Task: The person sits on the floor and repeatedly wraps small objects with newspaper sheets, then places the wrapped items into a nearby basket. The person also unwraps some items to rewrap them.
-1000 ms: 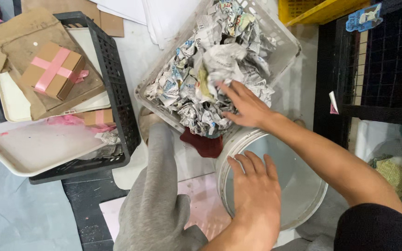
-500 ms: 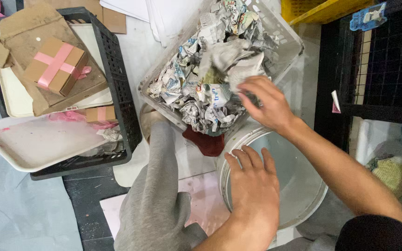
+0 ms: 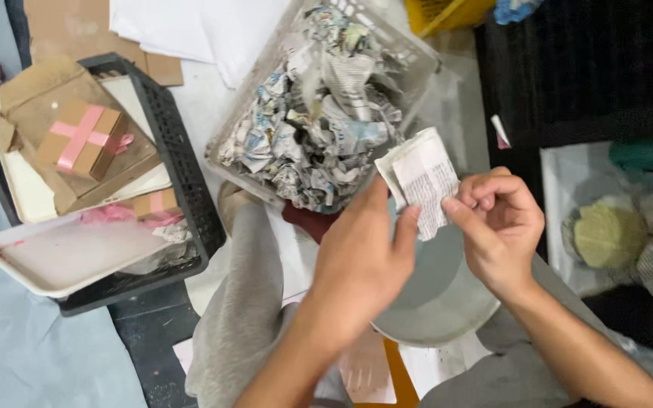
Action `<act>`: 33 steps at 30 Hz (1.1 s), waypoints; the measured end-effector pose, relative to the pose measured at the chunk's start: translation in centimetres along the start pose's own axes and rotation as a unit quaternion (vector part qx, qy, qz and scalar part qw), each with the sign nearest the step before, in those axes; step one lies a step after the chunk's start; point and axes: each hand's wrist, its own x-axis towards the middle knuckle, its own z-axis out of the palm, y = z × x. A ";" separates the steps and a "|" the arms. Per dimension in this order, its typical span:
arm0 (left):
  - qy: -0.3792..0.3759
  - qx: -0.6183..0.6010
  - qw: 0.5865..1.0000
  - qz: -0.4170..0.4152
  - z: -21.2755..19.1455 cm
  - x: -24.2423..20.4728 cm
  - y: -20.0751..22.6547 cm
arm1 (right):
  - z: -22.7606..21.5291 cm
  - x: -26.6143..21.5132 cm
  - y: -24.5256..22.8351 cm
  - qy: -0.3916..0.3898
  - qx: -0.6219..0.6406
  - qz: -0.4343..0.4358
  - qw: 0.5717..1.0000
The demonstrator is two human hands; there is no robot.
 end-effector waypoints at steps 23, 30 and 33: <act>-0.160 -0.381 0.910 0.007 4.4 -2.5 -0.3 | -8.9 -8.3 -6.7 0.001 0.097 0.103 0.990; -0.106 -0.389 0.913 -0.065 4.8 -2.2 -0.1 | -10.5 -7.4 -7.9 0.082 0.131 0.140 0.978; -0.121 -0.396 0.908 -0.058 5.3 -2.1 -0.3 | -9.9 -7.0 -8.4 0.090 0.109 0.137 0.980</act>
